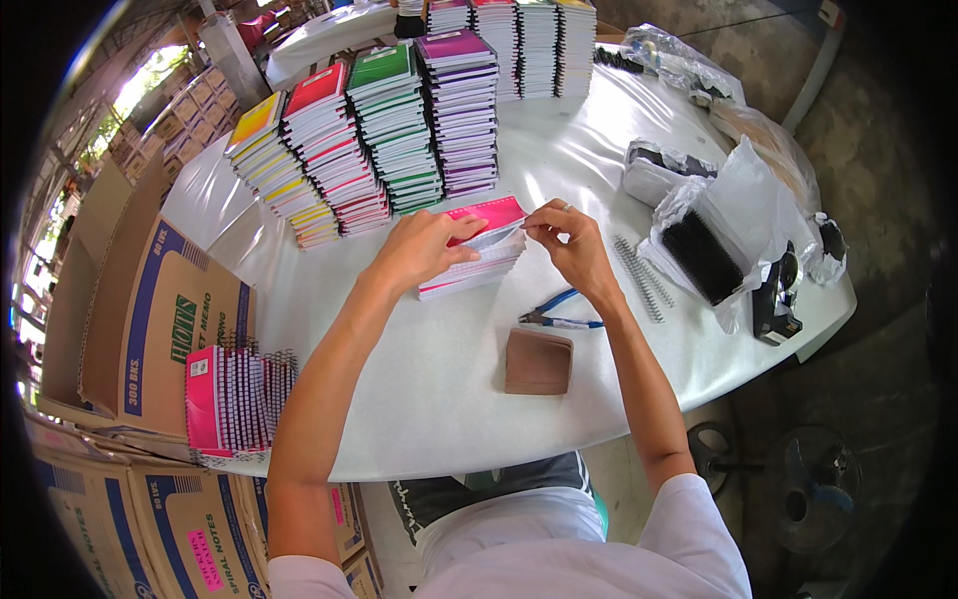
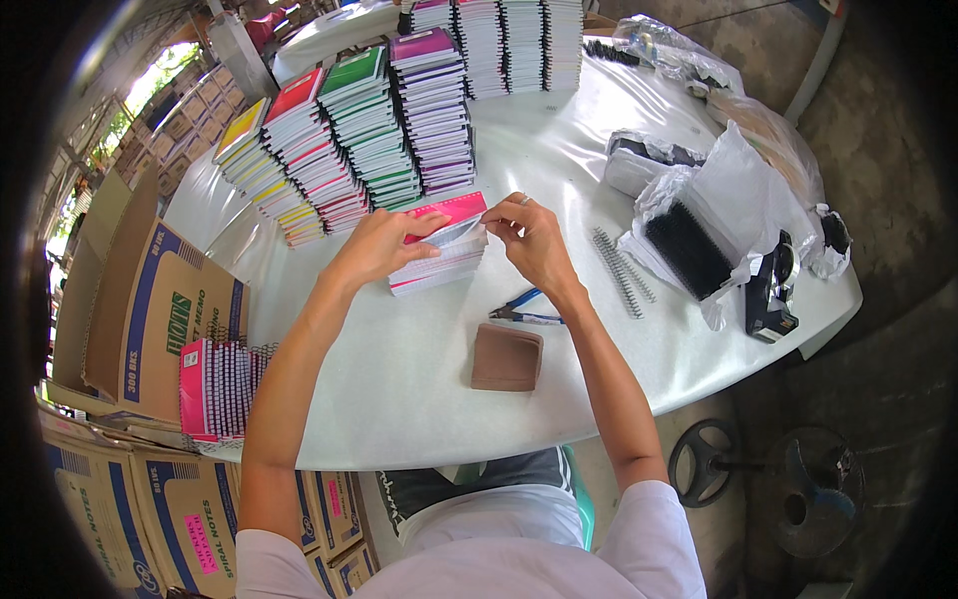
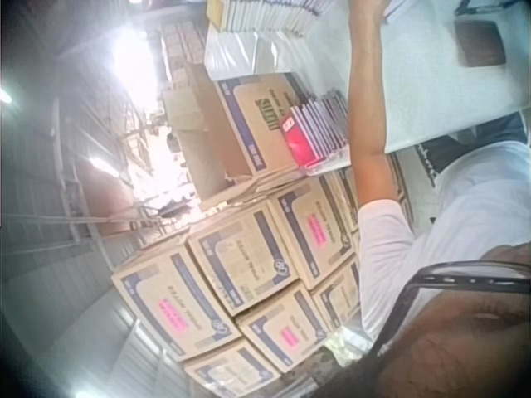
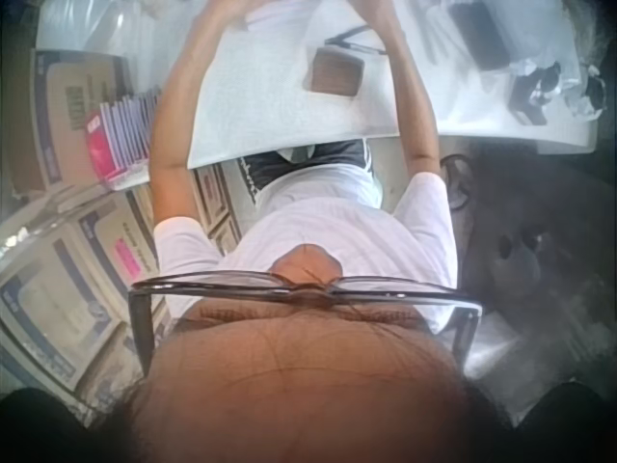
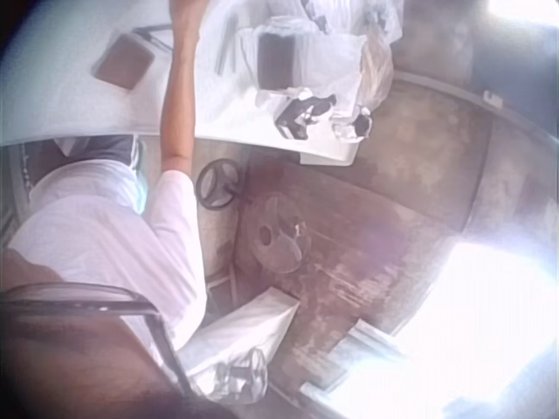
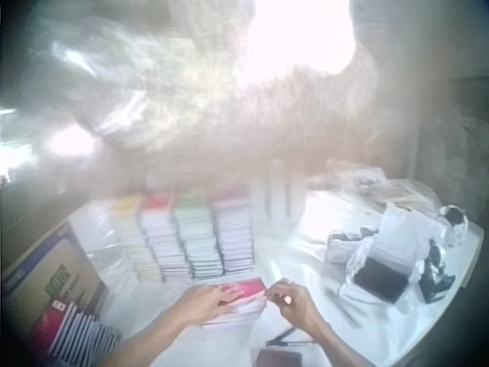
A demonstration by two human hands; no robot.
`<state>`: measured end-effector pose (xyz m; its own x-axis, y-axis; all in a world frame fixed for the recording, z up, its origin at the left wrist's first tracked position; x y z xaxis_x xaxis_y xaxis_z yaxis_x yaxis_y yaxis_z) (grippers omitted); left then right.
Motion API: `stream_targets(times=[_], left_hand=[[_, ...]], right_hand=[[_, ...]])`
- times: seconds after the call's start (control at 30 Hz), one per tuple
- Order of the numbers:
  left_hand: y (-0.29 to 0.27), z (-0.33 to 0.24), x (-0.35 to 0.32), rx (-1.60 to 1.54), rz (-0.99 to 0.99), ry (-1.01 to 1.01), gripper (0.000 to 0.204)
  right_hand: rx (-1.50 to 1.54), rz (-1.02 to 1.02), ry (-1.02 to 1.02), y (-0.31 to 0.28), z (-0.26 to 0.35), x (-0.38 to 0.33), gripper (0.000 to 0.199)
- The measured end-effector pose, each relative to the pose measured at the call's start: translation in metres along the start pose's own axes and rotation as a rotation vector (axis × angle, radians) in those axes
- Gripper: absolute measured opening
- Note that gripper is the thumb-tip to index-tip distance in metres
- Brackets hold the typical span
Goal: The person threads wire coils into the punched holes of small notebooks and trims the ends of the coils using pliers.
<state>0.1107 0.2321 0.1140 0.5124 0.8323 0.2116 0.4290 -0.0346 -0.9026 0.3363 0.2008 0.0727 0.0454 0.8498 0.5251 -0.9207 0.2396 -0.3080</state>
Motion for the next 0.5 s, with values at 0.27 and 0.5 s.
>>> stream_targets(times=[0.27,0.5], left_hand=[[-0.006,-0.001,0.0,-0.039,0.034,-0.01,0.04],[0.002,0.011,-0.009,0.054,-0.026,0.105,0.052]], right_hand=[[0.109,0.039,0.145,0.005,-0.01,0.006,0.015],[0.258,-0.074,0.607,0.013,0.018,0.036,0.068]])
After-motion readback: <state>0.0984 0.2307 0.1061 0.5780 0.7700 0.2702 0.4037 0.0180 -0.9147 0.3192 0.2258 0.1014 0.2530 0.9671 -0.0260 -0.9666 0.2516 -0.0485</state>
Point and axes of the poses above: each hand's wrist, its own x-axis towards the middle knuckle, its own y-axis out of the palm, z = x × y, the point moved 1 cm from there along x, towards the middle knuckle, and after that the axes turned 8 degrees about -z, right-handed, at the moved point
